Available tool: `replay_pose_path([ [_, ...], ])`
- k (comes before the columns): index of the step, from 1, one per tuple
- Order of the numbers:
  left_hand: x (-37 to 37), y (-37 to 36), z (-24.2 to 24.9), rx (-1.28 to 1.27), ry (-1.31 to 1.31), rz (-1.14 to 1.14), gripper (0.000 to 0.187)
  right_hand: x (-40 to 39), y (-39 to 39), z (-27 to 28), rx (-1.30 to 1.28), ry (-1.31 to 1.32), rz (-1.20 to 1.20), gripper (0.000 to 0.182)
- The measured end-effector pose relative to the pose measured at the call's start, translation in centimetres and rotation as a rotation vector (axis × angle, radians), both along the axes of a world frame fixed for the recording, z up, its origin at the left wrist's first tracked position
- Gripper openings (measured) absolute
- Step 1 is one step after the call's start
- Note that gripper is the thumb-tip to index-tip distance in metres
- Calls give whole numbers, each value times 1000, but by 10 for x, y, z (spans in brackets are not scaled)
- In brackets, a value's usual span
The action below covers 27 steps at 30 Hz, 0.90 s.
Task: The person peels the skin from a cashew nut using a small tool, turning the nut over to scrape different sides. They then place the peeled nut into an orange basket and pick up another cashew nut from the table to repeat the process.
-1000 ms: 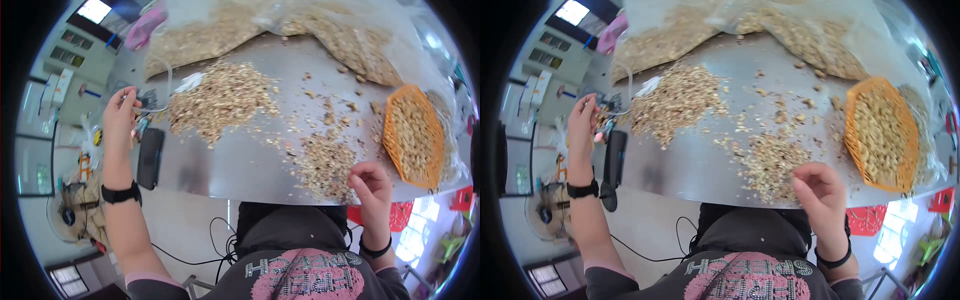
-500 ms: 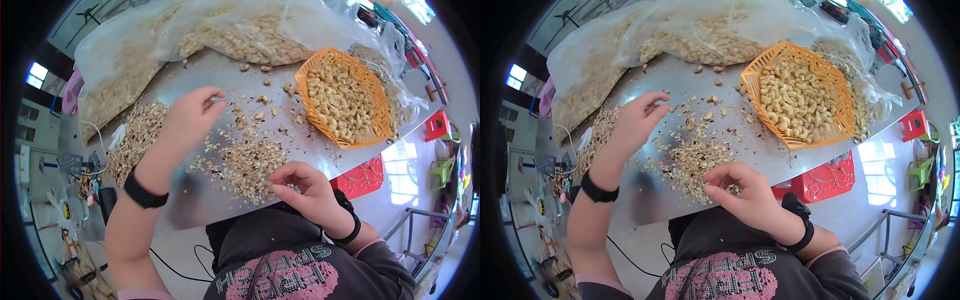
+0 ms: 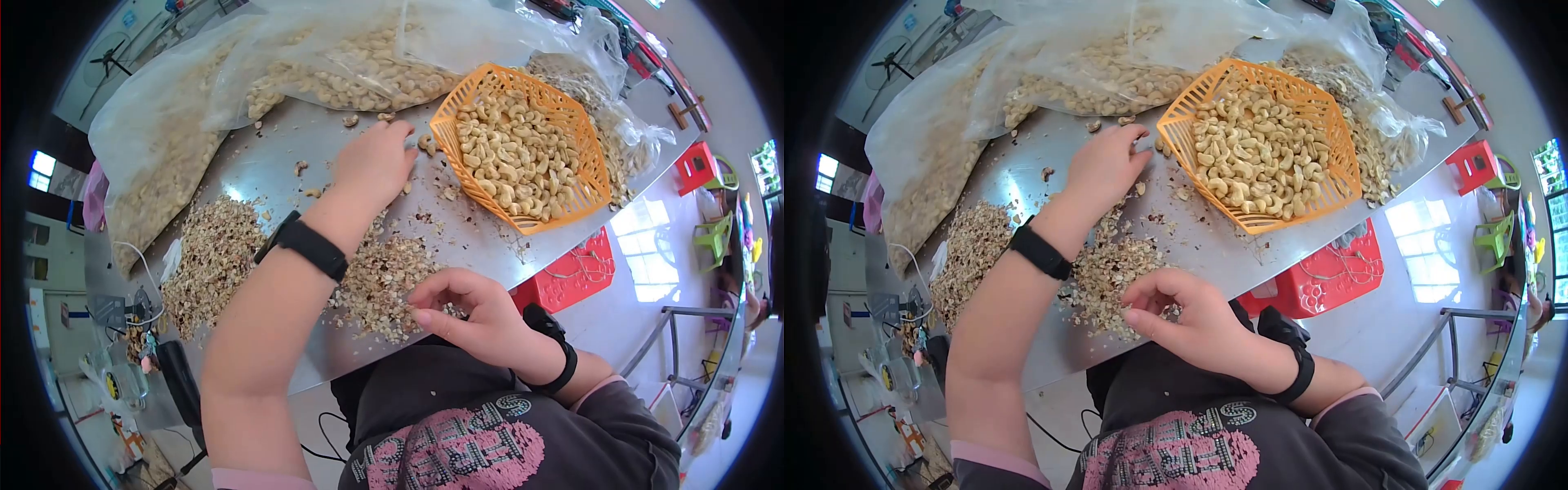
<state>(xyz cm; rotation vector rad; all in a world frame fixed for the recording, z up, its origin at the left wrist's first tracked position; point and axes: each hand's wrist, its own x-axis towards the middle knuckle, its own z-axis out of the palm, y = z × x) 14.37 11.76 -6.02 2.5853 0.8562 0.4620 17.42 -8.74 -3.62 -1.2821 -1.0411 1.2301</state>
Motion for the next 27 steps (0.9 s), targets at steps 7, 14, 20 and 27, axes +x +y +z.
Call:
replay_pose_path([
  [7, 34, -3, -7, 63, 172, 22, 24, 3, -2, 1, 28, 12, -19, 17],
  [14, -22, -14, 28, -471, -167, -48, 16, 9, 1, 0, 4, 68, -64, 18],
  [20, -77, -52, 56, -1202, -363, 83, 12, 8, 11, -2, 56, 145, -154, 25],
  [27, -96, -88, 66, -1435, -465, 79, 11, -6, 15, 3, 266, 258, -227, 27],
])
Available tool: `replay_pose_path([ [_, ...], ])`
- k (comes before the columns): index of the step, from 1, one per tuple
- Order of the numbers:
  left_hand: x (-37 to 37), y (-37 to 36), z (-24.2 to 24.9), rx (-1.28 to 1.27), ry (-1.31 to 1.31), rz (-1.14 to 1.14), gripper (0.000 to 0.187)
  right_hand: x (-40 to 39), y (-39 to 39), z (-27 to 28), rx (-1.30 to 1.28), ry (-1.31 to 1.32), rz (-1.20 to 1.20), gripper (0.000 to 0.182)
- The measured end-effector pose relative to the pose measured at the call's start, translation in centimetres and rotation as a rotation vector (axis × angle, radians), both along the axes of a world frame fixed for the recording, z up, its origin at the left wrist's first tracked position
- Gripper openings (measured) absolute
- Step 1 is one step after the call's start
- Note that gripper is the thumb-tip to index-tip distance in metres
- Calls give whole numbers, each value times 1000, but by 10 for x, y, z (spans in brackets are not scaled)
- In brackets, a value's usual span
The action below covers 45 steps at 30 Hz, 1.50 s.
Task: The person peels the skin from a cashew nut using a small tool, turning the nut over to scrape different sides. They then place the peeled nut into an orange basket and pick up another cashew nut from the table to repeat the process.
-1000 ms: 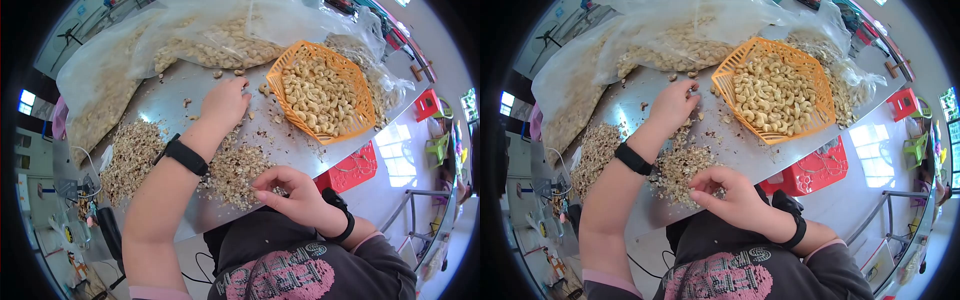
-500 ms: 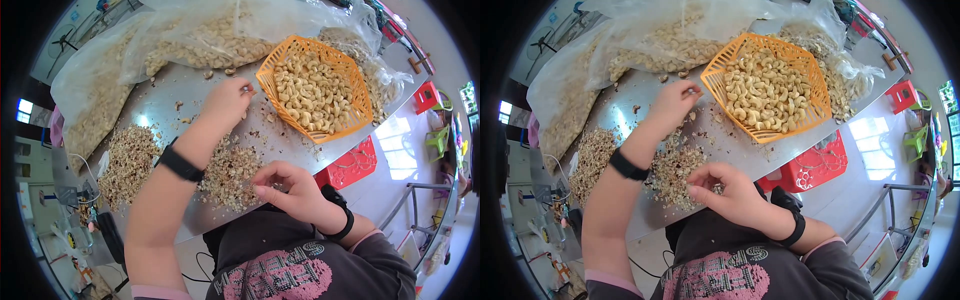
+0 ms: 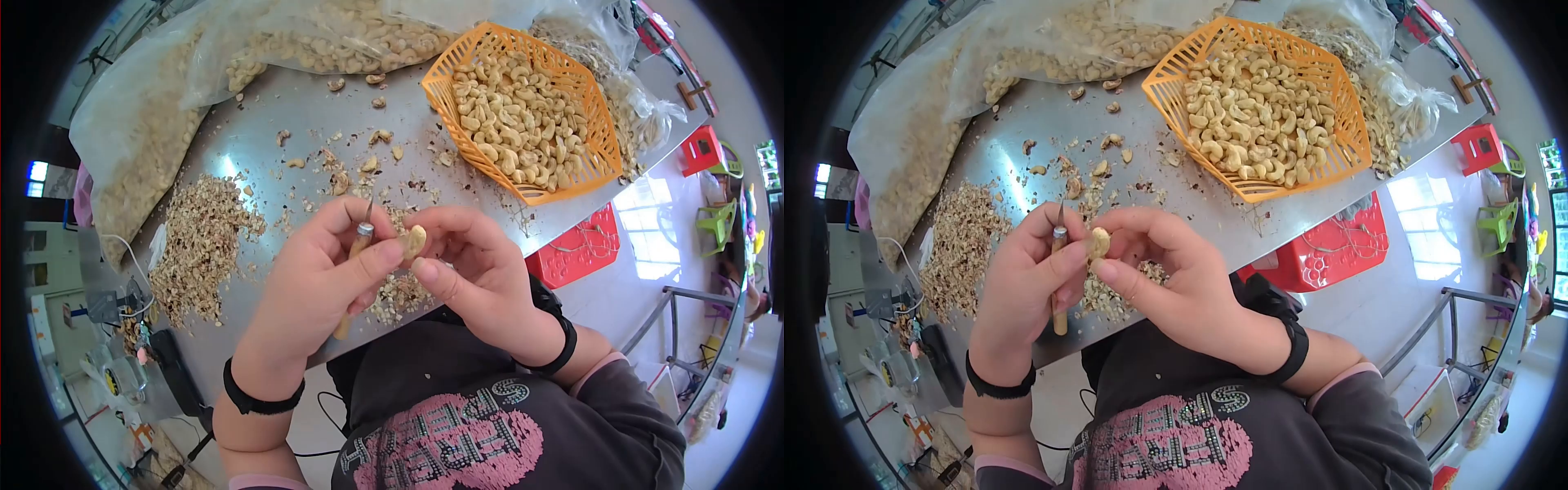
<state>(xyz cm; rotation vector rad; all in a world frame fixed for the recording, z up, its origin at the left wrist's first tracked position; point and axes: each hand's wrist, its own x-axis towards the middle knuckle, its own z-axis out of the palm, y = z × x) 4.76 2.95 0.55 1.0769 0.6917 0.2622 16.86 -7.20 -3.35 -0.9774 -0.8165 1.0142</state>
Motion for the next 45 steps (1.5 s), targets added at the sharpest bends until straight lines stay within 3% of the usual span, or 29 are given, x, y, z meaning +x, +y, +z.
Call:
replay_pose_path([
  [4, -6, -7, -2, 58, -11, -33, 13, 1, -1, 1, -46, 12, -10, 24],
  [8, -10, -16, 6, 101, -26, 10, 19, 6, -3, 5, -94, 258, 128, 18],
  [12, -19, -19, 7, 291, -34, -107, 30, 8, -3, 3, -58, 430, 222, 18],
  [16, -20, -23, 5, 461, -62, -204, 36, 9, -6, 4, -94, 424, 277, 20],
  [19, -21, -26, 7, 443, -59, -160, 35, 7, -6, 4, -103, 404, 246, 20],
  [23, -21, -23, 10, 602, -49, -230, 31, 6, -7, 9, -149, 357, 238, 18],
  [25, -22, -23, 15, 485, 63, -227, 29, 6, -7, 8, -159, 352, 237, 18],
  [28, -27, -20, 4, 308, -2, -157, 29, 6, -7, 1, -116, 303, 257, 18],
  [30, -25, -19, 0, 277, -23, -110, 27, 4, -6, -1, -37, -3, 120, 18],
  [31, -25, -19, -1, 248, -45, -63, 25, 5, -5, -2, -39, -2, 120, 18],
  [33, -19, -27, -1, 242, -62, 17, 22, 7, -2, -3, 66, -402, 42, 20],
  [34, -17, -30, -2, 237, -79, 96, 19, 7, -3, -2, 65, -400, 43, 20],
  [36, -21, -28, -5, 323, -21, 43, 16, 5, -2, 2, 84, -593, -46, 21],
  [38, -22, -27, -5, 410, 37, -11, 14, 3, -1, 4, 93, -581, -64, 21],
  [43, -24, -24, -4, 274, 37, 37, 14, 3, -4, 2, 93, -491, -48, 23],
  [45, -23, -25, -5, 254, 8, 59, 14, 4, -6, 3, 45, -336, 51, 22],
])
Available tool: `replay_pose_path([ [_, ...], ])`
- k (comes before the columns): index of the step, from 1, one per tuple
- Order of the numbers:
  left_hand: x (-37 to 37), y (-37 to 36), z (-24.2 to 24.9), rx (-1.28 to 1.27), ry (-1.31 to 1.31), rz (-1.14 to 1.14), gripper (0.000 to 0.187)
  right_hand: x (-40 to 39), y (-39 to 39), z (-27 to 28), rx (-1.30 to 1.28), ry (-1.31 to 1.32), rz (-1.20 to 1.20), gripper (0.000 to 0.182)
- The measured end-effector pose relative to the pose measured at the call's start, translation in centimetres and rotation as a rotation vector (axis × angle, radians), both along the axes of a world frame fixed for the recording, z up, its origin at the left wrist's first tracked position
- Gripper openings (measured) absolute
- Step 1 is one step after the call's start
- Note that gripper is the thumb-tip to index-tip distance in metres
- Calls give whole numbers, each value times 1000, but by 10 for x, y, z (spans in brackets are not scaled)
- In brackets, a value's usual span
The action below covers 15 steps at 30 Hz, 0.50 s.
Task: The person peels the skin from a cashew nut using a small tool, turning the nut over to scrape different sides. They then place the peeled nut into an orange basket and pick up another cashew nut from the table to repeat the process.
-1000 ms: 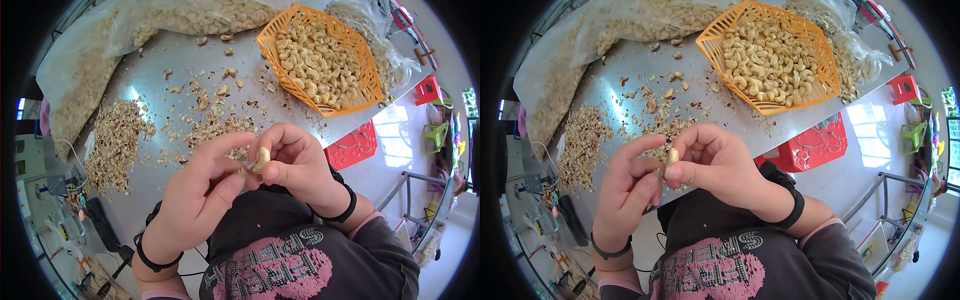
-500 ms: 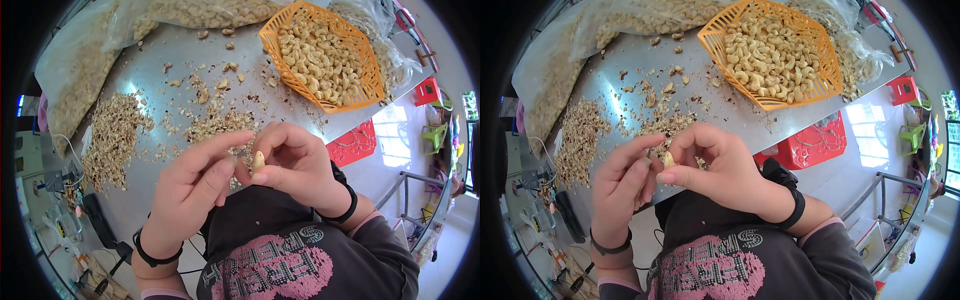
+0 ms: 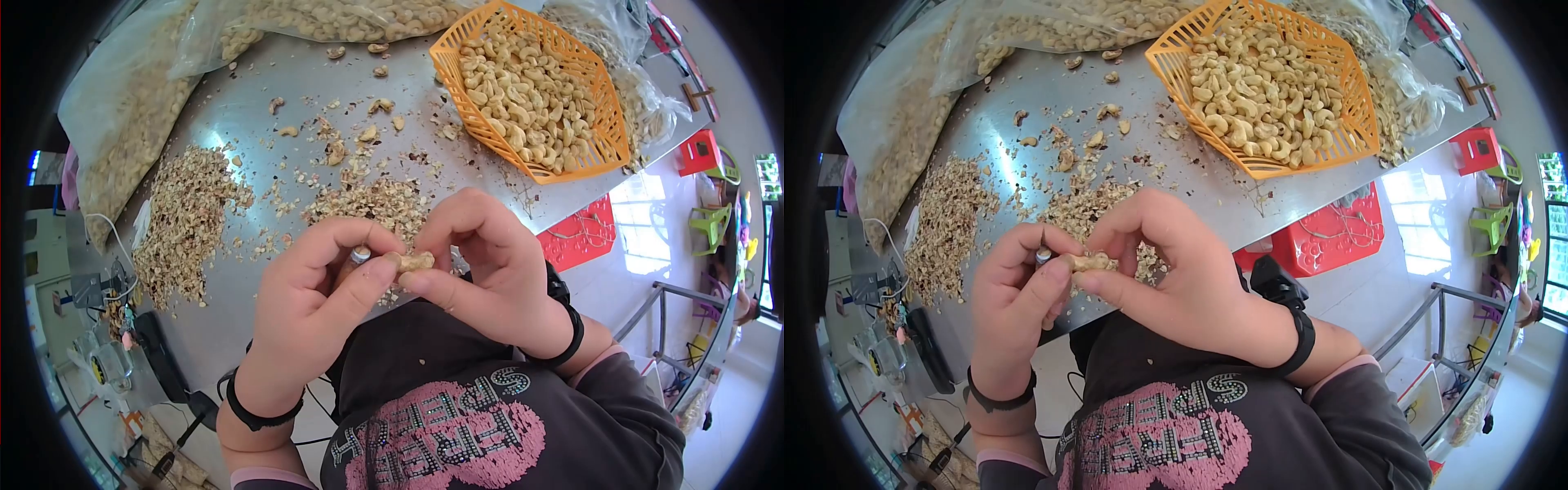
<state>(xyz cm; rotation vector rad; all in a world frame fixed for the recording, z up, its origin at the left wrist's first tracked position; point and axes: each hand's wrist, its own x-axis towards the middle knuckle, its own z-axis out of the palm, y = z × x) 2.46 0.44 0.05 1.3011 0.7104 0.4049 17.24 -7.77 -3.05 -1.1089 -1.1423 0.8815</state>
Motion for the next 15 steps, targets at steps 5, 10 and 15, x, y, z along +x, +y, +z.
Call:
replay_pose_path([
  [5, -1, 2, 0, 3, -31, -41, 15, -2, 0, 0, -60, 200, 25, 19],
  [10, 3, -1, 5, 162, -11, -140, 29, 1, 0, 0, -51, 227, -13, 17],
  [15, 4, -1, 5, 268, 85, -161, 32, 0, 1, -2, -30, 216, -57, 16],
])
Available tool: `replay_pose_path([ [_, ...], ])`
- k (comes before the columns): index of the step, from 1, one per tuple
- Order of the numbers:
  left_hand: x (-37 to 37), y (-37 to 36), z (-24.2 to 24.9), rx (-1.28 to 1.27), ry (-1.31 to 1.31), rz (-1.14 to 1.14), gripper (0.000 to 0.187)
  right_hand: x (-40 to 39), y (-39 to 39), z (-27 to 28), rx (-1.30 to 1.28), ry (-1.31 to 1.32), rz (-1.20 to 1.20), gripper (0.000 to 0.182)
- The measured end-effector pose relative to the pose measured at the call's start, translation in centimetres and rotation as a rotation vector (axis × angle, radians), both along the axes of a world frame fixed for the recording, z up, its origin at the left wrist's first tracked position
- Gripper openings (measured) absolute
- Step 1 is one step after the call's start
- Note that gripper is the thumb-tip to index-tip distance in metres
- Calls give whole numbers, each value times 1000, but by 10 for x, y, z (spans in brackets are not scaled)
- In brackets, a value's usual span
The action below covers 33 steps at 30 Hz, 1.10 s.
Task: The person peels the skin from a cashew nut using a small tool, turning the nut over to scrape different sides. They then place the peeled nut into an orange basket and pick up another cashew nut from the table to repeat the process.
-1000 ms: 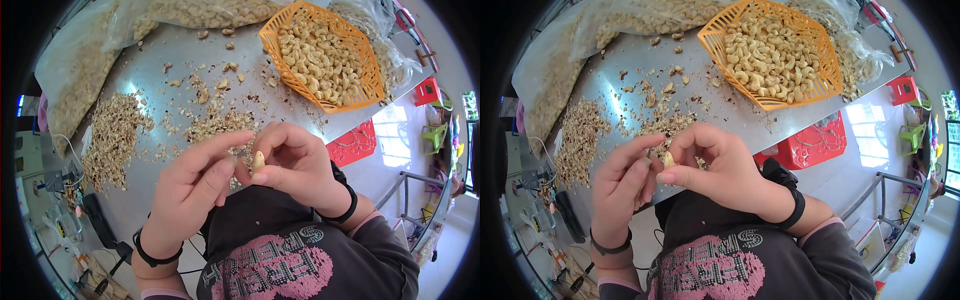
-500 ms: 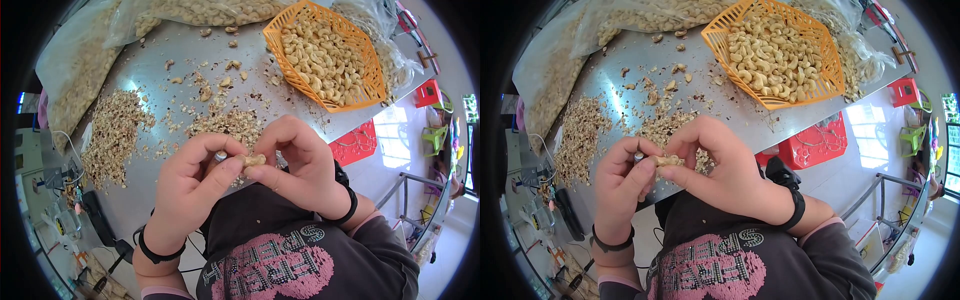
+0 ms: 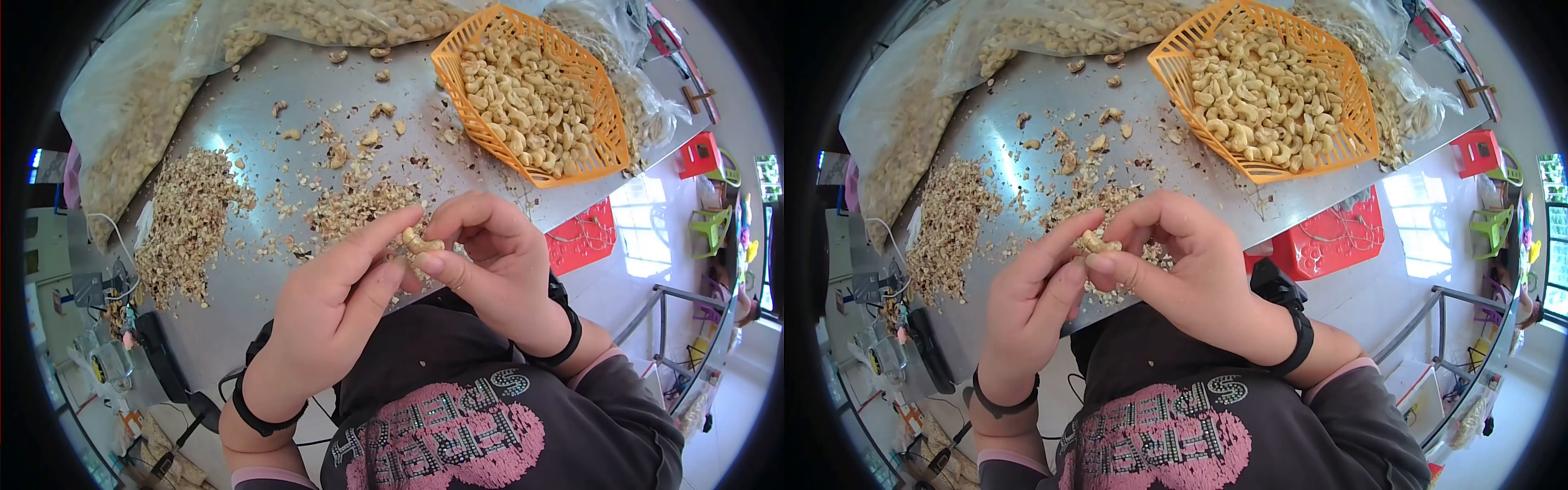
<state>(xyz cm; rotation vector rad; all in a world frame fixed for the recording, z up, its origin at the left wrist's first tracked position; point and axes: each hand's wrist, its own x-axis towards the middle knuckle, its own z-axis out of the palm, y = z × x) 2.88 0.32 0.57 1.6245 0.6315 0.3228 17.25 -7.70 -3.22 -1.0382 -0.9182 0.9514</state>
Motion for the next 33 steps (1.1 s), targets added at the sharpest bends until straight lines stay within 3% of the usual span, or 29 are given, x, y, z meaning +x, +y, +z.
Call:
replay_pose_path([
  [5, -2, 3, -3, 30, 39, -24, 31, 1, -1, -2, -3, 11, 3, 16],
  [7, -2, 7, -5, -309, -5, 8, 30, 2, -1, -1, -19, 33, 7, 16],
  [11, 2, 14, -8, -392, -38, 77, 29, 13, 2, 4, -22, 65, -123, 14],
  [16, 5, 49, -14, -19, 134, 216, 25, 56, 9, 10, -24, -127, -572, 18],
  [17, 8, 57, -16, -17, 133, 217, 25, 66, 11, 8, -21, -128, -571, 18],
  [19, 16, 71, -22, 323, 276, 209, 25, 83, 13, 2, 29, -398, -751, 25],
  [20, 20, 76, -27, 326, 275, 210, 25, 85, 12, 3, 23, -426, -759, 29],
  [21, 25, 80, -36, 485, 270, 190, 25, 82, 12, 5, 27, -426, -759, 29],
  [22, 30, 84, -43, 643, 263, 167, 25, 77, 11, 8, 23, -343, -717, 27],
  [23, 36, 86, -50, 644, 262, 168, 25, 72, 9, 10, 19, -262, -676, 26],
  [25, 49, 88, -58, 960, 416, 38, 22, 64, 8, 11, 17, -250, -635, 24],
  [29, 61, 85, -63, 973, 484, 74, 20, 50, 6, 8, 40, -196, -516, 19],
  [33, 56, 88, -67, 921, 380, 97, 18, 38, 3, 8, -9, -117, -383, 18],
])
